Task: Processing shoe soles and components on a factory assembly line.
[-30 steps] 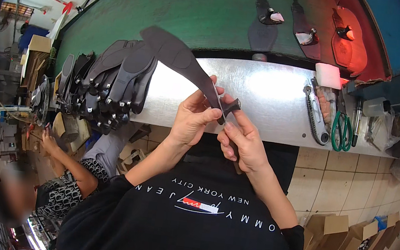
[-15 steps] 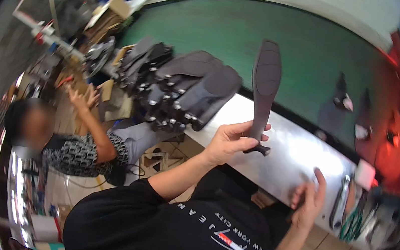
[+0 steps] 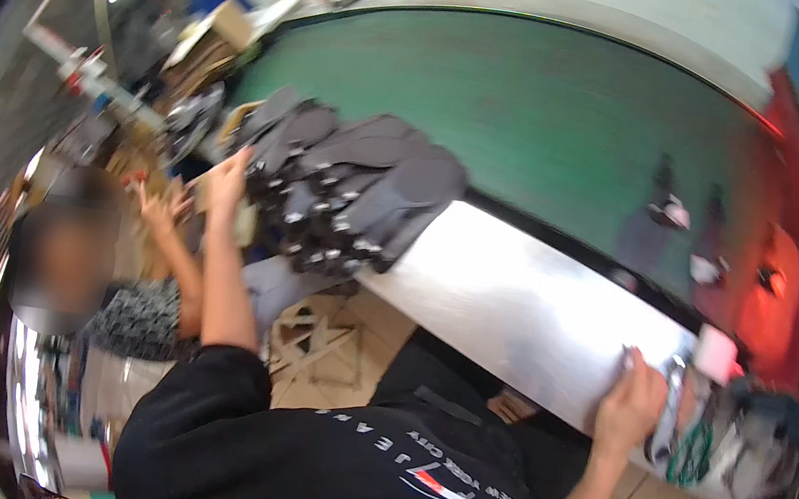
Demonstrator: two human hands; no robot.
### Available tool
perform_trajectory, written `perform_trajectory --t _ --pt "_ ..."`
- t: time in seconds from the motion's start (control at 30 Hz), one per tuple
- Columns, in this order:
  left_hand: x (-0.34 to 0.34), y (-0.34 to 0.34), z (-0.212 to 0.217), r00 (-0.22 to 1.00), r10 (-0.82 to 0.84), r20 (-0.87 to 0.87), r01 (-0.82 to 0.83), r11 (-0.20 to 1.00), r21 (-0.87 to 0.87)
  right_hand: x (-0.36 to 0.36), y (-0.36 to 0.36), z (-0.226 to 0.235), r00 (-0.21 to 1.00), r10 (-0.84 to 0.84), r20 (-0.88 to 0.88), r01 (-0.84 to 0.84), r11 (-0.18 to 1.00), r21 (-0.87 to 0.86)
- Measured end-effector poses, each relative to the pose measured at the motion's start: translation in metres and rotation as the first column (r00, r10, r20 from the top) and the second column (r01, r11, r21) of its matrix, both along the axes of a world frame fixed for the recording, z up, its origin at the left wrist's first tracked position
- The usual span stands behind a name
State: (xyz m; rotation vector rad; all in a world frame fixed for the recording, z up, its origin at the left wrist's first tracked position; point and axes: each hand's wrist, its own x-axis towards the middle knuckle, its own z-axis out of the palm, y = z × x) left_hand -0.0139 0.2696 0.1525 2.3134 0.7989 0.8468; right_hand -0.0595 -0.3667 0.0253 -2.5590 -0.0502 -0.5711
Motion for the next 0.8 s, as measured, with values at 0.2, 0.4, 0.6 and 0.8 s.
perform_trajectory --t 0.2,0.4,0.6,0.8 --pt "-0.008 -0.019 -0.001 0.951 -0.099 -0.294 0.167 0.961 0.219 0.014 -0.001 -0.001 1.0 -0.018 0.022 0.018 1.0 0.009" --pt "0.046 -0.133 0.019 0.884 -0.439 0.16 0.39 0.882 0.264 0.004 0.013 0.028 0.973 -0.065 0.224 0.078 0.996 -0.05" --pt "0.125 -0.362 -0.048 0.436 -0.896 0.086 0.876 0.401 -0.268 -0.024 0.044 -0.004 0.971 0.115 0.211 -0.163 0.96 0.227" --pt "0.195 -0.475 -0.128 0.34 -0.937 0.076 0.939 0.334 -0.083 -0.024 0.054 -0.017 0.976 0.061 0.211 -0.103 0.976 0.192"
